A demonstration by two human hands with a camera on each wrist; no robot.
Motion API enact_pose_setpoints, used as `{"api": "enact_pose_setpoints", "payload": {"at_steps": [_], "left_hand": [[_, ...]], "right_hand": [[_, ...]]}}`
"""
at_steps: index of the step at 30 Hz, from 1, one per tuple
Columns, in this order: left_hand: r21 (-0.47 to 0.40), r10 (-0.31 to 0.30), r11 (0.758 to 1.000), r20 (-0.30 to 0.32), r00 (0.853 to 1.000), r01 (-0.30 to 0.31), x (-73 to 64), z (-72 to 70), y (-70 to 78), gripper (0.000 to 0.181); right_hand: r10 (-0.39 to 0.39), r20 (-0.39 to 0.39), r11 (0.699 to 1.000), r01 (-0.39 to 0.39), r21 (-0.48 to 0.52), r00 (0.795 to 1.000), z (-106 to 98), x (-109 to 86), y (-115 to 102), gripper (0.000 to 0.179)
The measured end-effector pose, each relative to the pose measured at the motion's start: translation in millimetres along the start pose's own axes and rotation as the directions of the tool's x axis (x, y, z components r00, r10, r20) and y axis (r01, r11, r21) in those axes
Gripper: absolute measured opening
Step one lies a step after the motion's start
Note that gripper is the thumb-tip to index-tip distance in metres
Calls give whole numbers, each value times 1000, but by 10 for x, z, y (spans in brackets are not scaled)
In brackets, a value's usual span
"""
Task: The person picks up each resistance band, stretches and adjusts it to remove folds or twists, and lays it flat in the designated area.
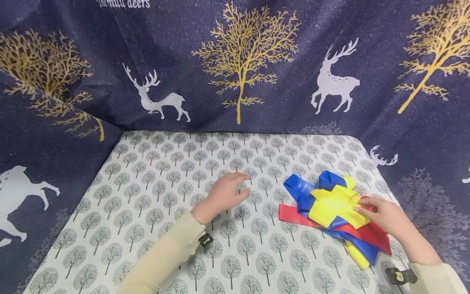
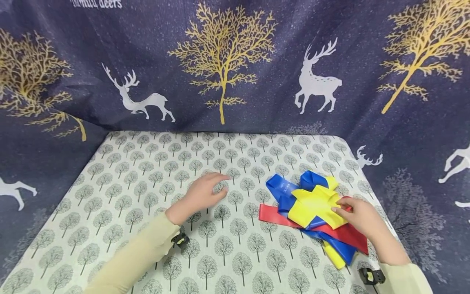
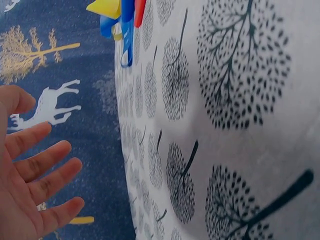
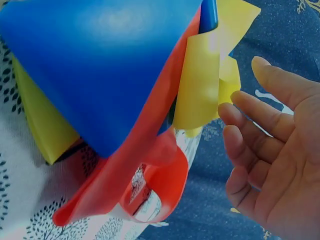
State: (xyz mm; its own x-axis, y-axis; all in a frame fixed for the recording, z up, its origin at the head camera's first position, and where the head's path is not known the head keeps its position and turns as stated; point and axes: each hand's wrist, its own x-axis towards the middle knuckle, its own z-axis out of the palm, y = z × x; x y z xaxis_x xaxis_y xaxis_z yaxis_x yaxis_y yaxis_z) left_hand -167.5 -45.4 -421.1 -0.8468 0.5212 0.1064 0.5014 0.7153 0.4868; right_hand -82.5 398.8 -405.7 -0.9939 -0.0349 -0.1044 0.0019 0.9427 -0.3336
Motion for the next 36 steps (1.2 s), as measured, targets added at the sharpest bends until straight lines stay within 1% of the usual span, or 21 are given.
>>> {"api": "enact_pose_setpoints", "payload": {"at_steps": [4, 6, 9, 13, 15, 18, 20, 26, 28, 32, 36], "left_hand": [[-10, 13, 1000, 23, 1000, -13, 23, 40, 53, 45], [-15, 27, 1000, 17, 999, -27, 32, 53, 75, 44], [0, 41, 999, 19, 999, -41, 52, 80, 100, 43], [-26, 44, 999, 42, 998, -43, 75, 118, 145, 44], [-41, 49, 998, 50, 998, -47, 86, 134, 171, 45], [-49, 63, 997, 45, 997, -61, 104, 155, 207, 44], [-37, 68, 997, 39, 997, -67, 116, 170, 229, 44], [-36, 74, 997, 51, 996, -73, 155, 205, 305, 44], [-31, 82, 996, 53, 995, -81, 171, 220, 330, 44], [-27, 90, 996, 64, 994, -89, 197, 237, 384, 43], [-40, 79, 996, 97, 992, -75, 217, 254, 444, 44]], "right_hand": [[13, 26, 1000, -13, -4, 1000, -15, -28, 27, 41], [19, 34, 1000, -18, -11, 999, -12, -35, 33, 40], [25, 40, 1000, -24, -18, 999, -7, -32, 46, 38], [33, 49, 999, -32, -20, 998, -1, -26, 66, 38], [43, 66, 999, -42, -15, 997, -4, -19, 79, 40], [66, 88, 998, -65, -9, 994, -7, -7, 98, 42], [77, 97, 997, -77, -5, 992, -5, -1, 108, 42], [75, 110, 997, -76, 5, 991, -3, 16, 125, 41], [81, 119, 997, -82, 5, 990, -14, 22, 118, 39], [78, 120, 996, -82, 29, 990, -21, 28, 94, 28], [39, 96, 995, -47, 84, 995, -22, 23, 60, 16]]}}
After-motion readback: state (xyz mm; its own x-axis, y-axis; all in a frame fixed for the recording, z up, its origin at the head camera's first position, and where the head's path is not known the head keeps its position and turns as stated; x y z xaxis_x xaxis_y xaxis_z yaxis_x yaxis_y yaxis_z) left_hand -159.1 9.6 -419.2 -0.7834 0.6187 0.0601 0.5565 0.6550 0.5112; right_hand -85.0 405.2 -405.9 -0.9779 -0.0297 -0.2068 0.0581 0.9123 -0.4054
